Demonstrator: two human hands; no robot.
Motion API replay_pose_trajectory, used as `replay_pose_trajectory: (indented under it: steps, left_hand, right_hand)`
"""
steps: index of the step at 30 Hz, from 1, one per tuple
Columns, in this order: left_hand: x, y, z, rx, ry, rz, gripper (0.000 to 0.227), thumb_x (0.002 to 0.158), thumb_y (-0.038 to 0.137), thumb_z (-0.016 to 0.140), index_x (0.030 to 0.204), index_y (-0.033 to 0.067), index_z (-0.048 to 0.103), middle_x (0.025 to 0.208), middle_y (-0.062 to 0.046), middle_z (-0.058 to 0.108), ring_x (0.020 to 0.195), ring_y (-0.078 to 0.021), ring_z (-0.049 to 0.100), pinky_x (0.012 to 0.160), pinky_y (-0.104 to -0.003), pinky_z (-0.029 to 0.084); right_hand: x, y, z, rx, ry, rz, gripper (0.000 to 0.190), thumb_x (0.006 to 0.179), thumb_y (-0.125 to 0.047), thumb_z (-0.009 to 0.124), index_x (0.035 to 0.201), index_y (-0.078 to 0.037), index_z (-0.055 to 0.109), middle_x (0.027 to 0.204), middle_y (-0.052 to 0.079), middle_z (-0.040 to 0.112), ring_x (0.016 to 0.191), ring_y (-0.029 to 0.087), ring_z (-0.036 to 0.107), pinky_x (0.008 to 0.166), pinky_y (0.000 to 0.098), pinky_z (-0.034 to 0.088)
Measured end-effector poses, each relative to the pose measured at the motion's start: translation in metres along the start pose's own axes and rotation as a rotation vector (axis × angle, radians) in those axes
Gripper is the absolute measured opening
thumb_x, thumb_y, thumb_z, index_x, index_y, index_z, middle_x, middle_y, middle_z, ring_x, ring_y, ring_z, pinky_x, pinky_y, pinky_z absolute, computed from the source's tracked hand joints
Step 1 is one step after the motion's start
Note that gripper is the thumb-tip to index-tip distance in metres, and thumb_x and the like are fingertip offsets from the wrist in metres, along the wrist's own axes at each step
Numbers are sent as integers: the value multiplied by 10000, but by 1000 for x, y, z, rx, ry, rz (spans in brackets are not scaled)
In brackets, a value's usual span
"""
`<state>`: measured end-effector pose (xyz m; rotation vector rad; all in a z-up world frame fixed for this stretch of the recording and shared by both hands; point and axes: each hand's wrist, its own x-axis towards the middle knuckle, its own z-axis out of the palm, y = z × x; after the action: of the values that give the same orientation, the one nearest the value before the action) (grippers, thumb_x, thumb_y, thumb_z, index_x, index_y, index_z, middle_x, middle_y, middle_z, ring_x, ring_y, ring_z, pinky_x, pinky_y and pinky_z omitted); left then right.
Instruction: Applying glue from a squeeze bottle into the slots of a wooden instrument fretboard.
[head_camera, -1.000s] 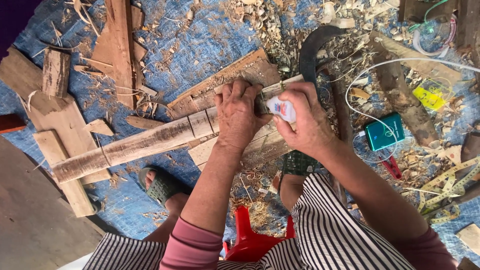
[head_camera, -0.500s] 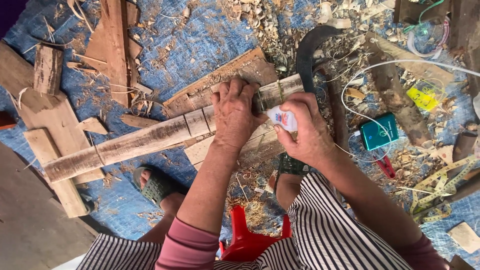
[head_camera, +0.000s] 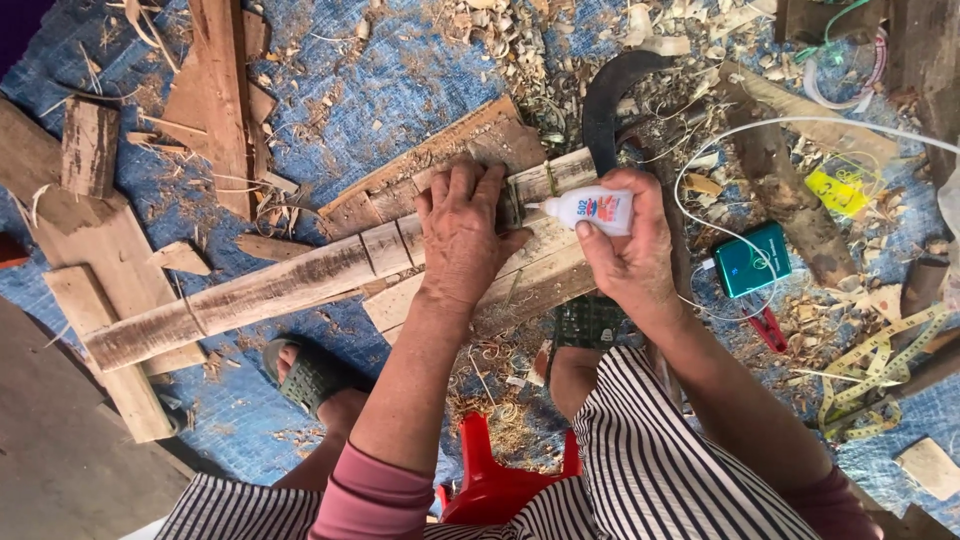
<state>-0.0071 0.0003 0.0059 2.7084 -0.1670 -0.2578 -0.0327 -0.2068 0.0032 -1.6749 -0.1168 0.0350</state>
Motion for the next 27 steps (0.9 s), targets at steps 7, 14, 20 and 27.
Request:
replay_pose_trajectory:
  steps: [7,14,20,27]
  left_hand:
    - [-2,2,-11,11,-90,7,1005,623,444,975,1485,207,517,1168,-50,517,1134,-269,484,962,-445,349]
    - [-5,-2,-8,22,-110,21,1059,680,501,926,1565,292,384,1226,-52,536,1222,-283,479,1007,-478,346]
    - [-5,-5,-22,-160,-165,18,1079,677,438,951,1579,264,386,1263,-86,529,1235,-298,468,1051,-470,331]
    - [-6,-13,-20,-187,-158,50,1046,677,386,956,1563,238,421,1287,-116,534,1257,-329,488,1063,-491,354]
  right_hand:
    - [6,-9,1,55,-5,-13,393,965,18,588,1297,-40,385,1155,152,518,922,211,622,771,310,537]
    - [12,-11,3,169,-2,-77,402,957,25,606,1301,-35,407,1161,154,537,922,200,630,779,308,545]
    - [-7,21,-43,557,61,107,396,958,-121,641,1293,-126,430,1204,123,537,1060,237,635,817,343,600]
    - [-105,93,-55,683,128,286,532,821,-68,741,1267,-105,454,1245,231,577,1073,361,686,736,422,631]
